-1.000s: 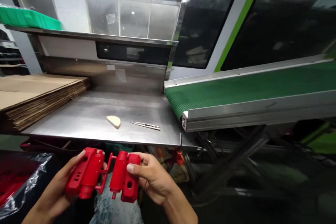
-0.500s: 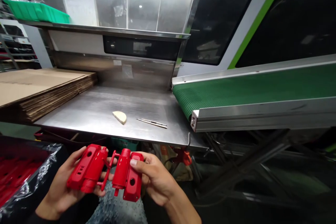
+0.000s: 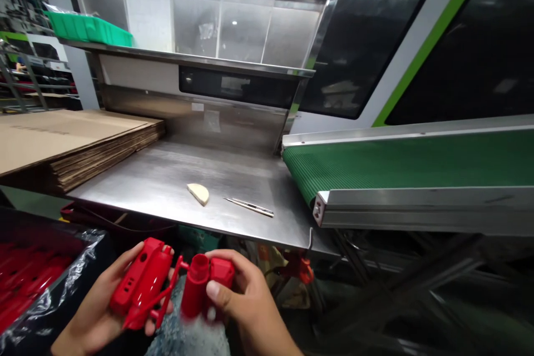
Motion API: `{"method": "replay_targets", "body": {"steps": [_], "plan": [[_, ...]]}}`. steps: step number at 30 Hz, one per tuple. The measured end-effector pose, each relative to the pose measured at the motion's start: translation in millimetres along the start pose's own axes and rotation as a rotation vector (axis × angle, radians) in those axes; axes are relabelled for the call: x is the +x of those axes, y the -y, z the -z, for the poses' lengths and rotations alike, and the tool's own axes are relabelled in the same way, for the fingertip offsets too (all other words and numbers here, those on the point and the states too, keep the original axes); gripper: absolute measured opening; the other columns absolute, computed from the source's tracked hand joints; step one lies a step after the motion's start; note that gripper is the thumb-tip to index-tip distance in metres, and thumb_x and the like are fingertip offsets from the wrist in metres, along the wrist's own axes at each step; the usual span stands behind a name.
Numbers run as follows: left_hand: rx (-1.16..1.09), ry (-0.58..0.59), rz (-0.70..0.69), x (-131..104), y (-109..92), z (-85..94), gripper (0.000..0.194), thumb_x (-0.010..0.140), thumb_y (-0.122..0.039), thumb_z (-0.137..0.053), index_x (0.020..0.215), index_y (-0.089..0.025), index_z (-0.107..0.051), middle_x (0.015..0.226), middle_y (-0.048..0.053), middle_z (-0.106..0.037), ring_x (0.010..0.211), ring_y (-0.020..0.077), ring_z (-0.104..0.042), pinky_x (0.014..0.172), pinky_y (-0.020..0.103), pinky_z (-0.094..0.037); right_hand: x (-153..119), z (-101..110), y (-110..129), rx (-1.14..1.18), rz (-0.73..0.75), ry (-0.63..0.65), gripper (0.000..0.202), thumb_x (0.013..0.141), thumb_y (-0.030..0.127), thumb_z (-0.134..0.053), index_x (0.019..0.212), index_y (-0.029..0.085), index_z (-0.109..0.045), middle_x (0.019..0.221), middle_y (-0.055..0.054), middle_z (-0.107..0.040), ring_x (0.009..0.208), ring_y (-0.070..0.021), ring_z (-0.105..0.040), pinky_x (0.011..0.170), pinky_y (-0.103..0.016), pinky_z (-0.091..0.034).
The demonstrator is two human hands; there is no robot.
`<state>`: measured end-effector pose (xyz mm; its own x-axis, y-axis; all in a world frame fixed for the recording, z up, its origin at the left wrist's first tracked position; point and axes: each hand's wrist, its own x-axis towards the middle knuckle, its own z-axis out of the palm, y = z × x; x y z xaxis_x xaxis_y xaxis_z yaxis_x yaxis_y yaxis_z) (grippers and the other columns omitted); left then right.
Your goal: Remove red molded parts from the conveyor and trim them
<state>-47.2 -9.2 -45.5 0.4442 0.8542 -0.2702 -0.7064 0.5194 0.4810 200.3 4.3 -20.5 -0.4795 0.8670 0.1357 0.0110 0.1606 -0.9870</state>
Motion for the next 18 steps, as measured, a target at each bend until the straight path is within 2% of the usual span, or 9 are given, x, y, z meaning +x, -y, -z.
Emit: {"method": "replay_targets", "body": {"steps": [2,3,4,6,9,11,14,16,18], "plan": [[-0.017,-0.011,-0.013,-4,1,4.2,0.039,0.093,-0.040,-0.052,0.107,-0.007,-0.068,0.096,0.019,-0.072,0.070,0.0363,-0.070,0.049,0.047,-0.057,-2,-8,6,0.348,-0.311,-0.073,0.038,0.086,0.040,-0.060,0.118,0.021,-0.062,0.112,-0.010,-0.068,0.094,-0.0190,-0.067,0.079,-0.030,-0.053],[-0.020,-0.017,-0.006,-5,0,6.7,0.038,0.092,-0.040,-0.053,0.105,-0.008,-0.069,0.094,0.018,-0.072,0.067,0.0355,-0.070,0.047,0.047,-0.057,0,-9,8,0.435,-0.394,-0.131,0.040,0.083,0.043,-0.063,0.115,0.019,-0.063,0.111,-0.010,-0.068,0.091,-0.0173,-0.066,0.077,-0.027,-0.053],[-0.019,-0.027,-0.001,-6,0,9.1,0.037,0.092,-0.040,-0.054,0.103,-0.008,-0.069,0.093,0.018,-0.073,0.064,0.0349,-0.070,0.046,0.047,-0.057,4,-6,11,0.441,-0.412,-0.194,0.043,0.080,0.046,-0.066,0.112,0.018,-0.063,0.107,-0.009,-0.068,0.088,-0.0160,-0.066,0.075,-0.026,-0.052],[-0.013,-0.056,-0.024,-7,0,12.5,0.036,0.091,-0.041,-0.056,0.103,-0.010,-0.069,0.095,0.017,-0.073,0.064,0.0334,-0.070,0.047,0.045,-0.057,21,8,14,0.252,-0.287,-0.306,0.047,0.080,0.051,-0.065,0.114,0.020,-0.057,0.096,-0.005,-0.068,0.076,-0.0135,-0.063,0.067,-0.024,-0.050],[-0.009,-0.105,-0.058,-5,3,11.3,0.036,0.091,-0.040,-0.057,0.105,-0.009,-0.068,0.096,0.017,-0.072,0.066,0.0318,-0.070,0.048,0.043,-0.057,67,44,14,-0.003,-0.127,-0.367,0.046,0.081,0.049,-0.064,0.116,0.021,-0.052,0.088,-0.002,-0.064,0.072,-0.0125,-0.059,0.063,-0.024,-0.047],[-0.021,-0.125,-0.033,-3,5,6.8,0.040,0.091,-0.040,-0.056,0.108,-0.005,-0.066,0.093,0.018,-0.072,0.065,0.0309,-0.069,0.045,0.040,-0.055,104,69,12,-0.185,-0.082,-0.370,0.039,0.082,0.040,-0.066,0.112,0.018,-0.056,0.088,-0.002,-0.063,0.074,-0.0127,-0.058,0.067,-0.026,-0.048],[-0.037,-0.147,-0.005,-1,8,1.1,0.039,0.091,-0.037,-0.057,0.101,-0.001,-0.068,0.084,0.019,-0.073,0.061,0.0300,-0.069,0.047,0.038,-0.055,145,96,11,-0.443,-0.092,-0.360,0.023,0.085,0.031,-0.064,0.100,0.015,-0.062,0.088,-0.002,-0.062,0.079,-0.0145,-0.059,0.077,-0.035,-0.050],[-0.042,-0.150,-0.040,-1,10,0.9,0.029,0.089,-0.031,-0.060,0.091,-0.004,-0.070,0.077,0.016,-0.073,0.064,0.0287,-0.070,0.057,0.038,-0.057,154,105,14,-0.586,-0.086,-0.398,0.021,0.084,0.031,-0.064,0.097,0.015,-0.063,0.093,-0.004,-0.063,0.090,-0.0182,-0.059,0.089,-0.043,-0.047],[-0.070,-0.139,-0.088,-2,12,2.8,0.022,0.089,-0.028,-0.062,0.086,-0.008,-0.071,0.075,0.012,-0.074,0.068,0.0263,-0.071,0.062,0.034,-0.057,143,105,17,-0.689,-0.040,-0.475,0.027,0.084,0.033,-0.063,0.105,0.016,-0.062,0.108,-0.007,-0.061,0.108,-0.0237,-0.054,0.101,-0.051,-0.036]]}}
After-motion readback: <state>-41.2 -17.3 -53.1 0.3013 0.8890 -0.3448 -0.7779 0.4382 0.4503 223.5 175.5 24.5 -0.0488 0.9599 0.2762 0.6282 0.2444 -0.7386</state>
